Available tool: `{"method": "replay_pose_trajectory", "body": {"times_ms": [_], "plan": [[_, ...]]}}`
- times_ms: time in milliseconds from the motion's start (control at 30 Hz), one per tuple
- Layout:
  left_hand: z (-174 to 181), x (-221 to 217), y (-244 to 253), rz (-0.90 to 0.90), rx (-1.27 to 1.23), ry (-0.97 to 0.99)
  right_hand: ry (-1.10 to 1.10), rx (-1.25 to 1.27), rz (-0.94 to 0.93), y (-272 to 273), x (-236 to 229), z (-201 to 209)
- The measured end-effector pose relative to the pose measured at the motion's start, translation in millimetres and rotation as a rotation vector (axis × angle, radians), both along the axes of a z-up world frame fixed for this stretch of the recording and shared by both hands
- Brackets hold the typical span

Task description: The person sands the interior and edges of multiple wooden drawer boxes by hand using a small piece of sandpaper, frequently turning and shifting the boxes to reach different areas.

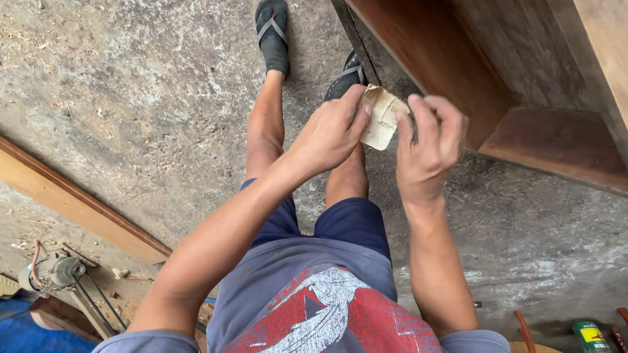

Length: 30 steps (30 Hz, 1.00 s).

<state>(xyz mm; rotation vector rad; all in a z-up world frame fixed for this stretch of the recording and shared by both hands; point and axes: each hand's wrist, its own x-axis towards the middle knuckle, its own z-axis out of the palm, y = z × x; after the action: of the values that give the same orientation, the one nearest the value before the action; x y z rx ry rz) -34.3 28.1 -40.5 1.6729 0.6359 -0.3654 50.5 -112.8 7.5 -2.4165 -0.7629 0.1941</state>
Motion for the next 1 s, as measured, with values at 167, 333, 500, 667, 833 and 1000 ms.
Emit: {"method": "replay_pose_trajectory", "body": {"times_ms": [167, 333, 500, 667, 833, 1000], "plan": [[9, 7, -3, 0.07, 0.031, -0.011, 0.121, 0.004, 0.147, 5, -14, 3], [25, 18, 10, 0.049, -0.282, -0.04, 0.389, 0.188, 0.102, 8, -9, 6], [21, 15, 9, -0.055, -0.235, -0.161, 0.646, 0.302, -0.331, -2, -19, -6], [16, 13, 13, 0.104, -0.165, -0.088, 0.974, 0.576, -0.492, -24, -8, -14], [15, 16, 15, 0.135, -0.261, -0.045, 1.156, 0.701, -0.514, -29, -10, -16], [18, 19, 10, 0.217, -0.231, -0.011, 1.073, 0.68, -0.445, -37, -12, -22]]}}
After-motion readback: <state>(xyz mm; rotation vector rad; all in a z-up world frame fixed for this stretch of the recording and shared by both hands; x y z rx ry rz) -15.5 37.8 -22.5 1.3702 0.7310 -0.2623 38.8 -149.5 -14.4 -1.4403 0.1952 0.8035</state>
